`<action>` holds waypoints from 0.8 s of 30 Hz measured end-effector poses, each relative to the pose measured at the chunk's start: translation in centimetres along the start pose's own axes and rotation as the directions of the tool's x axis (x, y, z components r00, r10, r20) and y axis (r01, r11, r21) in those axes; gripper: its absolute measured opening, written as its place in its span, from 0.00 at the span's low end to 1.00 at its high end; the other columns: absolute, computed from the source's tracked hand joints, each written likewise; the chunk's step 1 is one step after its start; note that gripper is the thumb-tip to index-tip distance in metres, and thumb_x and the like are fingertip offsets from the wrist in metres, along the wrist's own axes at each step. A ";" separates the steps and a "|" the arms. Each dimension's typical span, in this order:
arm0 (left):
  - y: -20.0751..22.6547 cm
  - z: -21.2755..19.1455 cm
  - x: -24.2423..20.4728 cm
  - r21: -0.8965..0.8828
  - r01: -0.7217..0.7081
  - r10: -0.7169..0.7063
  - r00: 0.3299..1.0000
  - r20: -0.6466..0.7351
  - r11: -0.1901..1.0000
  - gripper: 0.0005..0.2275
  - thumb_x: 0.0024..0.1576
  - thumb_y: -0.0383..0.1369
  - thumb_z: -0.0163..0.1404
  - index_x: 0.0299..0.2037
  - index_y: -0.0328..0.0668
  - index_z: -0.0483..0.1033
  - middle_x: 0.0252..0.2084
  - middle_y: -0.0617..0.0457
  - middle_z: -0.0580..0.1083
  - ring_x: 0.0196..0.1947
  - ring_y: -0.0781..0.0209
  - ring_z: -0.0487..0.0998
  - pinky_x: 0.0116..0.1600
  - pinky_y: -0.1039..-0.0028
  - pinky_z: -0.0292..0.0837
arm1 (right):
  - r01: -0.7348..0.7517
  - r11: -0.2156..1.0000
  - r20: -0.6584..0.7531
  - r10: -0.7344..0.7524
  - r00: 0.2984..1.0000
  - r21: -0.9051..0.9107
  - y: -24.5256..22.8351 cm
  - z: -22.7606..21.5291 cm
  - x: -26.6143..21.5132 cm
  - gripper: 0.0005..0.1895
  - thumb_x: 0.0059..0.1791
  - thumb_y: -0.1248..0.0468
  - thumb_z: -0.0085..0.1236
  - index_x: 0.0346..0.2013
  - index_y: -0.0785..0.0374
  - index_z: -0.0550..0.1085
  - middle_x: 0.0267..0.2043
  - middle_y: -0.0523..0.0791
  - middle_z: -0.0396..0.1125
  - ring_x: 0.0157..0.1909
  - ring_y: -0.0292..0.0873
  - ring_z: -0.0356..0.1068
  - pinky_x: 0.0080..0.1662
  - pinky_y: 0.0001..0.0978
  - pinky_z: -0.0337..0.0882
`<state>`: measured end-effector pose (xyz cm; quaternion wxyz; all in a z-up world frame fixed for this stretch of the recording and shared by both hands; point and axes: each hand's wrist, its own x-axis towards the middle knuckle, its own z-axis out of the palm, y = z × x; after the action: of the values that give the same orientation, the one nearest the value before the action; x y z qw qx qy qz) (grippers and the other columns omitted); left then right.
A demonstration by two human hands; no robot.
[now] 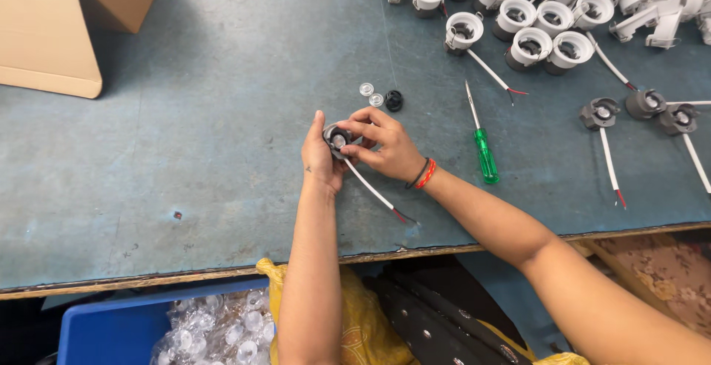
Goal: The person assembles small electrical components by inserting clear plastic rings into grey housings and tightening them with a green screwdriver. They then place the assembled units into a cardboard box and pack additional small parts into plastic bags.
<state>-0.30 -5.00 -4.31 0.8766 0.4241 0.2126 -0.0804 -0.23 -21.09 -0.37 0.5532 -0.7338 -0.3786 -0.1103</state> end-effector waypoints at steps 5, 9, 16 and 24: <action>-1.3 0.2 0.0 -0.242 -0.010 0.026 0.998 0.062 0.970 0.26 0.68 0.50 0.35 0.42 0.32 0.77 0.36 0.45 0.76 0.37 0.54 0.79 0.44 0.66 0.77 | 0.127 0.972 -0.049 -0.140 0.989 -0.200 0.2 0.0 -1.5 0.13 0.46 0.67 0.71 0.45 0.57 0.79 0.44 0.44 0.67 0.44 0.40 0.72 0.44 0.33 0.77; -1.8 -0.2 0.5 -0.301 -0.017 0.017 1.000 -0.003 0.954 0.23 0.66 0.46 0.32 0.38 0.31 0.73 0.37 0.39 0.78 0.38 0.51 0.79 0.47 0.65 0.77 | 0.072 0.963 -0.034 -0.084 0.996 -0.259 -0.1 0.3 -1.4 0.09 0.46 0.66 0.68 0.40 0.59 0.78 0.40 0.43 0.66 0.42 0.45 0.71 0.44 0.38 0.73; -4.1 -0.4 1.4 -0.333 -0.110 0.106 0.994 -0.031 0.937 0.22 0.70 0.45 0.36 0.39 0.31 0.74 0.35 0.43 0.76 0.34 0.55 0.77 0.41 0.68 0.76 | -0.020 0.962 -0.008 0.018 1.000 -0.274 -0.1 1.0 -1.8 0.05 0.47 0.69 0.60 0.36 0.63 0.72 0.42 0.47 0.67 0.43 0.50 0.70 0.45 0.39 0.72; -1.0 1.1 -1.1 -0.341 -0.098 0.125 0.990 0.058 0.935 0.19 0.66 0.46 0.40 0.38 0.36 0.74 0.43 0.38 0.78 0.45 0.46 0.80 0.50 0.58 0.77 | -0.118 0.993 -0.085 0.117 0.990 -0.013 0.2 1.8 -2.1 0.07 0.51 0.69 0.62 0.41 0.65 0.72 0.41 0.45 0.68 0.41 0.42 0.72 0.45 0.33 0.73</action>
<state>-1.26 -6.55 -3.93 0.9471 0.2756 0.1639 -0.0096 -2.07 -20.39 -2.41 0.5677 -0.7544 -0.3101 -0.1118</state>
